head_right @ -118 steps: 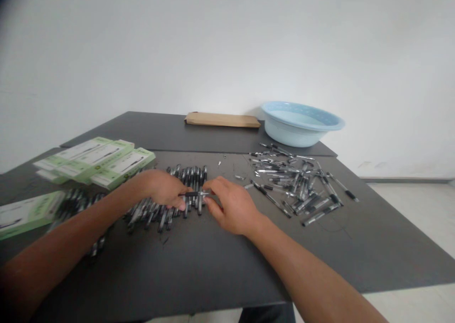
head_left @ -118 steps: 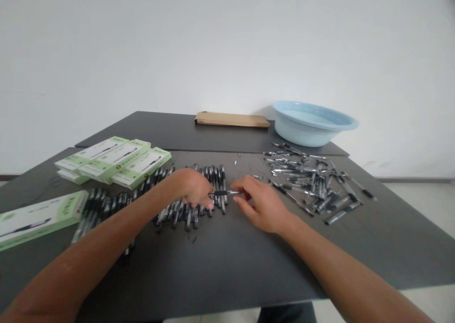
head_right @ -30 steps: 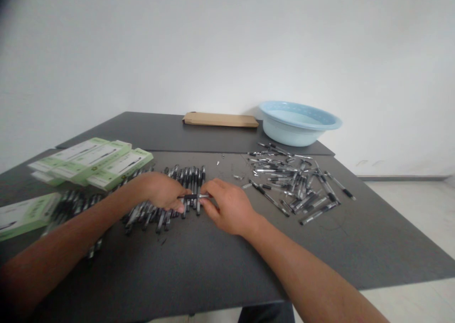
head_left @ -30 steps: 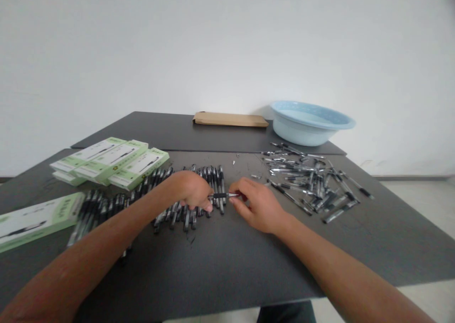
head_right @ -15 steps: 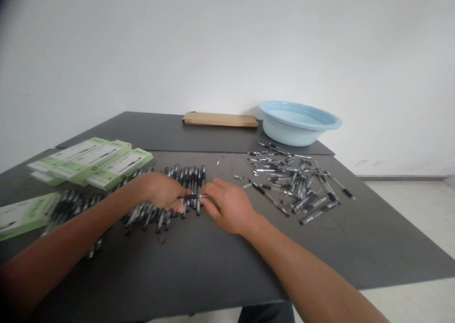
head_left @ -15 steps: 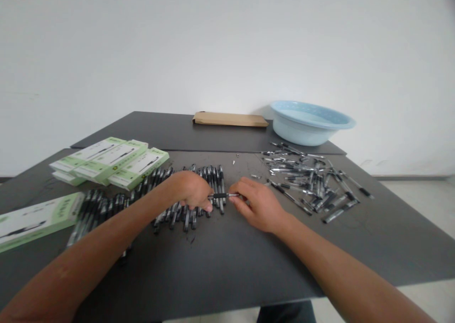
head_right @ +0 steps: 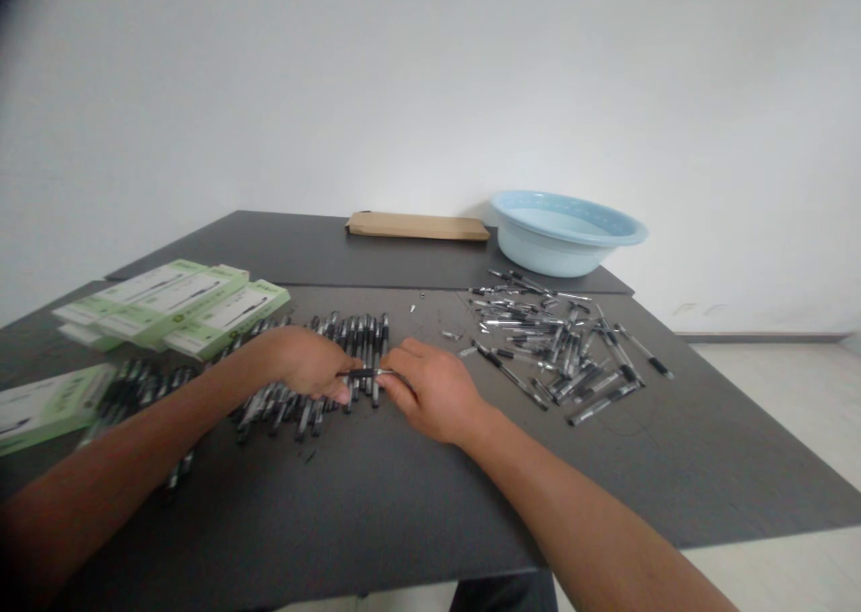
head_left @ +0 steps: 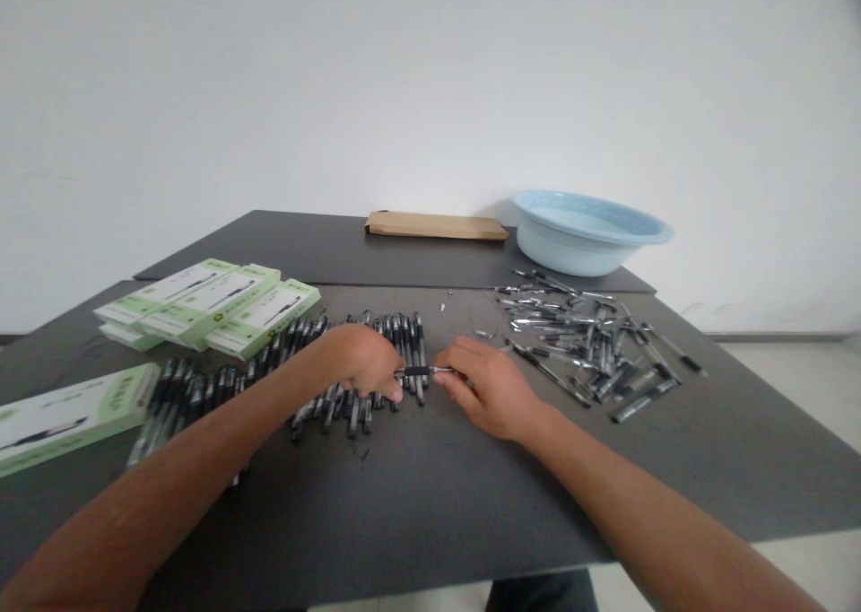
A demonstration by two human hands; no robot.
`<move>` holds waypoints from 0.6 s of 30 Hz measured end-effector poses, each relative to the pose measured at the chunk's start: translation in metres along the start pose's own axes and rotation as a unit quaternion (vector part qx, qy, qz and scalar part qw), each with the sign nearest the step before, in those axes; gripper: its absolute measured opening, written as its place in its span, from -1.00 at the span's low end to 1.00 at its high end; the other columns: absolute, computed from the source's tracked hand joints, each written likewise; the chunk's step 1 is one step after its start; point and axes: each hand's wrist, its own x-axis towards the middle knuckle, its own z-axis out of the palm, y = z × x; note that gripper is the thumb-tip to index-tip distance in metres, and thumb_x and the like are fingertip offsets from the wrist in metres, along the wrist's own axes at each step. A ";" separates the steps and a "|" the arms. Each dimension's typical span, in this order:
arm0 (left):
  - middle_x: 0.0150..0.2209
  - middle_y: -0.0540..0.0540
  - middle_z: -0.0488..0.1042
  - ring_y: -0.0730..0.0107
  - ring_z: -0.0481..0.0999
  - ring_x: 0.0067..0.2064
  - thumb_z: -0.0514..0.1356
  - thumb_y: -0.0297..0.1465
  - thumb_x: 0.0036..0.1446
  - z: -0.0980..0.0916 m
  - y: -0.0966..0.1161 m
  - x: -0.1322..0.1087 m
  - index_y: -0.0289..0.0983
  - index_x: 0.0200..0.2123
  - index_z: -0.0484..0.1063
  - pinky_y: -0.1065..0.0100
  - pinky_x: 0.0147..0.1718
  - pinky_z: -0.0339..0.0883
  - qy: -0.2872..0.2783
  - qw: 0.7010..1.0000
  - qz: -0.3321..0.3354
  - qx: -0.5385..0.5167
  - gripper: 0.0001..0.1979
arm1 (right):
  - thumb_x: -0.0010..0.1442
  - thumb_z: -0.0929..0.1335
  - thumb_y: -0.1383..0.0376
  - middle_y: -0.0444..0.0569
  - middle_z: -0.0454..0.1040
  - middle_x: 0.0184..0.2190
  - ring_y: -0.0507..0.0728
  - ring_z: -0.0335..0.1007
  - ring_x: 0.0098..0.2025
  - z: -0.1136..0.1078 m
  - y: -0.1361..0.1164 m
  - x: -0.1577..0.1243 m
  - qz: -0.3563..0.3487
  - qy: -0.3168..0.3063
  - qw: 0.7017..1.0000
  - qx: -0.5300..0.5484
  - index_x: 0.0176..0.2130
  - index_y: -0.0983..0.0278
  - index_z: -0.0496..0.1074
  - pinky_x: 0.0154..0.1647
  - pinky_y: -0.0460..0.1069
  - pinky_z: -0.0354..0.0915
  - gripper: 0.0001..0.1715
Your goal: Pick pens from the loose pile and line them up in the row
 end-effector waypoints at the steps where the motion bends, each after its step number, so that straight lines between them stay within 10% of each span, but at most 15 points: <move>1: -0.39 -0.13 0.59 0.25 0.47 -0.47 0.09 -0.21 0.11 -0.001 0.001 0.000 -0.23 -0.03 0.44 0.37 -0.55 0.20 -0.027 1.000 -0.003 0.009 -0.60 | 0.29 0.18 0.22 -0.03 0.35 -0.38 0.08 0.26 -0.30 0.000 0.000 0.000 -0.003 0.000 1.000 0.002 -0.25 0.28 0.35 -0.28 -0.06 0.15 -0.76; 18: -0.29 -0.19 0.58 0.17 0.49 -0.38 0.05 -0.20 0.17 -0.003 0.005 -0.003 -0.27 0.08 0.34 0.32 -0.47 0.23 -0.052 0.999 -0.012 0.012 -0.54 | 0.25 0.24 0.23 -0.06 0.34 -0.39 0.06 0.23 -0.34 0.003 0.000 0.000 0.003 0.012 0.999 0.041 -0.28 0.28 0.30 -0.34 -0.08 0.12 -0.84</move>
